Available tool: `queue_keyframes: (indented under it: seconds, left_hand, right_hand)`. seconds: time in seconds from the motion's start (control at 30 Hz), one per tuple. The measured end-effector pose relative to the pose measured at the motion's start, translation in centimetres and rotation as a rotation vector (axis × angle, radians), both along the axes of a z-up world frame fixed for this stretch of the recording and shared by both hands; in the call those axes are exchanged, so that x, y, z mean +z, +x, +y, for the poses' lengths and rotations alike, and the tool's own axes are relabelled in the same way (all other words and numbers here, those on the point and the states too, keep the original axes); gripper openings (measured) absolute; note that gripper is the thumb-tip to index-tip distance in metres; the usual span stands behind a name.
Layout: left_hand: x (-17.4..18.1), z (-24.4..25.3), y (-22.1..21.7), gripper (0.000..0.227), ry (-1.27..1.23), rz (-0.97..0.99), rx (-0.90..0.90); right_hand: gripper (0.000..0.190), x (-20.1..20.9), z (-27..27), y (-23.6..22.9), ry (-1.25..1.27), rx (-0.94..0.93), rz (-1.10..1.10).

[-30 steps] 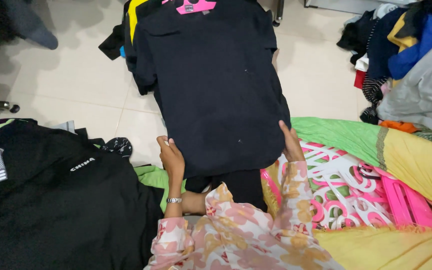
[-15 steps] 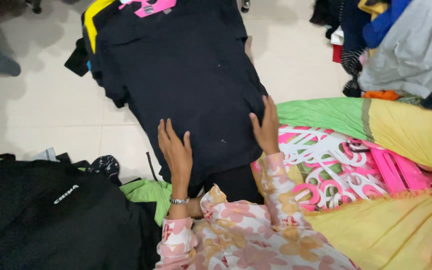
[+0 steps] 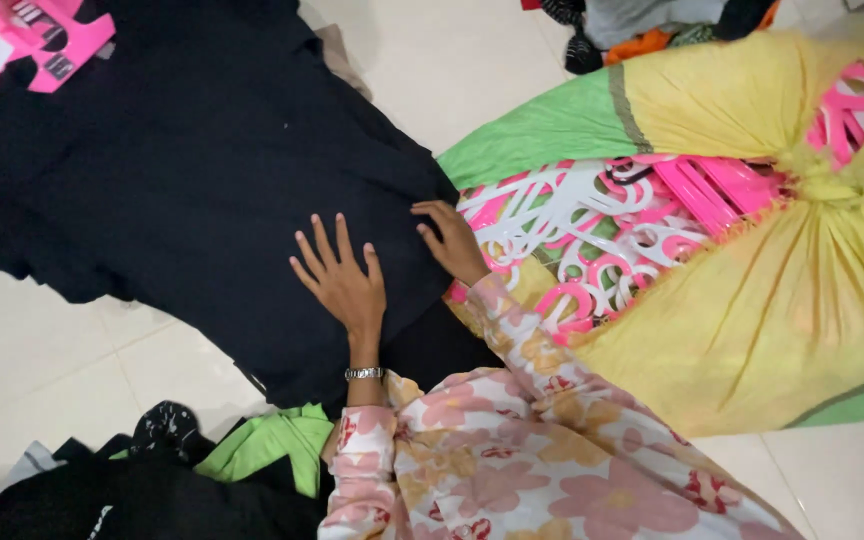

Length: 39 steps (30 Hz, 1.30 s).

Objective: The person is picking up shirts from a pile on the floor and putting them onto plastic hangers.

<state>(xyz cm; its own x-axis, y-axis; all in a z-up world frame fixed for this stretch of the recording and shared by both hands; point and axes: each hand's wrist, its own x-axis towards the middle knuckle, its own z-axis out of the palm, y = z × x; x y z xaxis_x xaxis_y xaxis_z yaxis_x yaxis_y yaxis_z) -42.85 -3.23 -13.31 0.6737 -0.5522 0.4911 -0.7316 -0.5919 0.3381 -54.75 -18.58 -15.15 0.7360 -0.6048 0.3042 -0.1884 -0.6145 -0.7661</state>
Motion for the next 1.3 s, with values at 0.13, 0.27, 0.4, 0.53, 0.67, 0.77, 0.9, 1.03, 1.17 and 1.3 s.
queue_keyframes:
  seconds: [0.13,0.27,0.4,0.53,0.67,0.77,0.9,1.03,1.17,1.3]
  left_hand:
    - [-0.2,-0.2,0.0,0.055,0.009,0.003,0.004]
    - [-0.5,-0.2,0.1,0.053,0.007,-0.014,0.010]
    - [1.0,-0.3,-0.6,0.055,0.055,0.034,-0.006]
    - [2.7,-2.0,-3.6,0.053,0.088,0.066,-0.161]
    - [-3.0,-4.0,-7.9,0.034,0.267,0.053,-0.651]
    - [-4.9,-4.7,-8.6,0.039,0.347,0.030,-0.648]
    - [-2.2,-4.8,-7.8,0.065,0.264,0.145,-0.531]
    - [-1.4,-4.3,-7.8,0.056,0.251,0.126,-0.565]
    - [-1.0,-4.1,-6.8,0.037,0.077,0.334,-0.678]
    - [-6.2,-5.1,-6.9,0.013,0.168,0.232,-0.625]
  right_hand:
    - [0.035,-3.7,-3.9,-5.3,-0.151,-0.300,0.066]
    - [0.046,-7.7,-5.4,-9.2,-0.170,-0.165,0.407]
    - [0.068,-5.5,-3.3,-10.3,-0.071,-0.039,0.648]
    - [0.047,-6.1,-3.0,-10.5,-0.156,-0.086,0.764]
    - [0.045,-8.0,-5.0,-12.6,-0.236,-0.122,0.886]
    - [0.044,-7.6,-7.4,-15.5,-0.213,-0.123,0.923]
    - [0.041,-4.3,-7.3,-17.6,-0.145,-0.057,0.856]
    - [0.043,-4.7,-8.1,-18.4,-0.168,-0.050,0.888]
    - [0.046,-5.5,-8.9,-19.4,-0.252,0.017,1.007]
    - [0.045,-3.3,-8.3,-20.8,-0.296,0.039,0.990]
